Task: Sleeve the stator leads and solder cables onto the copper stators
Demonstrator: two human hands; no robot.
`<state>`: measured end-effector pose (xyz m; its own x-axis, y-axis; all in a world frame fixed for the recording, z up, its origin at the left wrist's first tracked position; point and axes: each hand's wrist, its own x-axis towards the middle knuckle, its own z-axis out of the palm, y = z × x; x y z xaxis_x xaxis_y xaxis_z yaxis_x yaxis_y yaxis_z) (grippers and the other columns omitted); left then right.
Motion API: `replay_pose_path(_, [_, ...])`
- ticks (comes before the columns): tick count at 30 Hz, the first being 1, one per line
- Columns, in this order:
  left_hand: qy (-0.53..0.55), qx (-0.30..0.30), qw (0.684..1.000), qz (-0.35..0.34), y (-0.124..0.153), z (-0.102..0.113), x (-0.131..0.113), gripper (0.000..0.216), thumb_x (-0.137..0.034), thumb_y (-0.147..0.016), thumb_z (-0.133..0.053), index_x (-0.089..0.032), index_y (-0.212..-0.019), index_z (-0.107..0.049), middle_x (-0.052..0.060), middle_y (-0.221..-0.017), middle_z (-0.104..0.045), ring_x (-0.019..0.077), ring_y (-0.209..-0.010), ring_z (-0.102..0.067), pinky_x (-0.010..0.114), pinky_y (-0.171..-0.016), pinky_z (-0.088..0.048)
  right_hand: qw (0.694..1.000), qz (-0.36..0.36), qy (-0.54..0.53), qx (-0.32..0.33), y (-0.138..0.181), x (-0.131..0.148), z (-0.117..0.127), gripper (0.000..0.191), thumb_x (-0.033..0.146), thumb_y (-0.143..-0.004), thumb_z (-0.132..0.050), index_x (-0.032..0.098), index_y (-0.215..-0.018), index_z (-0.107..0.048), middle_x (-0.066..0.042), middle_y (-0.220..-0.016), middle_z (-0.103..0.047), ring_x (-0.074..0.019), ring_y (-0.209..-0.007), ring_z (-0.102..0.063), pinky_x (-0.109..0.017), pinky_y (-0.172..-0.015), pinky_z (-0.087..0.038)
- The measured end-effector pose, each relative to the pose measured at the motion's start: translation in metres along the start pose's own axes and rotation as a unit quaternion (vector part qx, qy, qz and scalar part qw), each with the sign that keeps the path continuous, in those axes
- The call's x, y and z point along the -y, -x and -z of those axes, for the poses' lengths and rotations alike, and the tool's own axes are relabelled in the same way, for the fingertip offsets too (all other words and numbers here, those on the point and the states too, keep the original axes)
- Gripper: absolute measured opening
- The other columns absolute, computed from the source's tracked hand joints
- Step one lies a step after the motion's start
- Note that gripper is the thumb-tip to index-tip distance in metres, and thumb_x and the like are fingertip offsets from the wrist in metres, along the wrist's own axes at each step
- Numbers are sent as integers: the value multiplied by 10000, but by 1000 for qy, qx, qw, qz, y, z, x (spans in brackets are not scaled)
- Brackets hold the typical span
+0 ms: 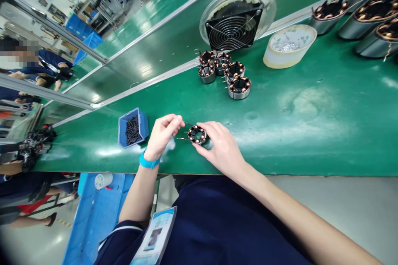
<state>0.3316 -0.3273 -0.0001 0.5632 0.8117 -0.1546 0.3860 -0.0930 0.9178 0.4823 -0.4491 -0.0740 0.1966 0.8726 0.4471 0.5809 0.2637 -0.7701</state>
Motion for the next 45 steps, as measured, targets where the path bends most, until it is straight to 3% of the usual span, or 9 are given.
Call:
replay_pose_path(4, [-24, 38, 999, 18, -9, 5, -1, 383, -498, -918, -626, -166, -729, -651, 10, -699, -597, 108, -620, -473, 250, -619, -391, 1000, -3, 0, -2, 0, 1, 1, 382, 269, -941, -692, 199, -1295, -568, -116, -1164, -671, -300, -1060, -642, -487, -922, -550])
replay_pose_path(10, [24, 153, 987, -36, -10, 4, 4, 445, -596, -904, -643, -170, -792, -707, 73, -860, -654, 168, -779, -596, 284, -705, -476, 1000, 0, 2, 3, -1, 1, 2, 363, 272, -949, -664, 218, -1294, -566, -114, -1145, -678, -305, -1031, -655, -483, -892, -555])
replay_pose_path(17, [-7, 69, 998, -9, 5, 18, 10, 387, -543, -926, -648, -167, -873, -717, 20, -734, -594, 121, -643, -488, 262, -622, -402, 1000, -2, 1, 1, -2, 2, 2, 368, 266, -950, -669, 210, -1298, -565, -117, -1169, -675, -306, -1063, -653, -479, -909, -554])
replay_pose_path(24, [51, 141, 988, 25, 28, 20, 18, 379, -509, -940, -646, -154, -812, -689, 35, -798, -604, 100, -648, -496, 245, -604, -397, 1000, -2, 4, 2, -1, 0, 1, 381, 273, -951, -677, 205, -1310, -566, -119, -1169, -675, -307, -1062, -650, -487, -913, -553])
replay_pose_path(29, [162, 152, 970, 101, 21, -3, 22, 452, -595, -875, -693, -148, -811, -686, -36, -561, -463, 56, -471, -321, 218, -465, -240, 1000, 0, 2, 3, 0, -1, 2, 396, 266, -944, -668, 208, -1321, -563, -126, -1175, -672, -310, -1057, -653, -493, -904, -561])
replay_pose_path(33, [156, 129, 973, 114, 21, -2, 25, 477, -614, -882, -673, -141, -817, -693, -54, -476, -438, 46, -402, -280, 215, -425, -202, 1000, 5, 6, 2, -1, 0, 2, 381, 272, -957, -665, 209, -1318, -562, -128, -1172, -676, -310, -1057, -656, -498, -903, -570])
replay_pose_path(36, [115, 66, 988, 82, 27, 4, 32, 490, -631, -891, -654, -143, -888, -699, -13, -594, -549, 65, -466, -409, 209, -450, -306, 1000, 3, 18, 2, 1, 0, 0, 414, 289, -970, -664, 213, -1360, -545, -136, -1216, -672, -319, -1096, -654, -520, -933, -574])
replay_pose_path(41, [-23, 45, 998, -26, 37, -9, 40, 737, -489, -720, -888, -235, -1348, -598, 93, -1172, -604, 128, -795, -592, 252, -665, -518, 997, -7, 58, 46, 13, -3, 7, 586, 249, -990, -611, 205, -1532, -392, -169, -1358, -611, -339, -1228, -615, -560, -997, -573])
replay_pose_path(45, [-148, 15, 984, -95, 30, -31, 36, 595, -415, -800, -840, -252, -1326, -614, 96, -1219, -604, 187, -911, -616, 300, -741, -536, 995, -16, 84, 57, 16, -14, 33, 490, 220, -1008, -566, 228, -1487, -462, -139, -1350, -624, -313, -1232, -621, -550, -1021, -571])
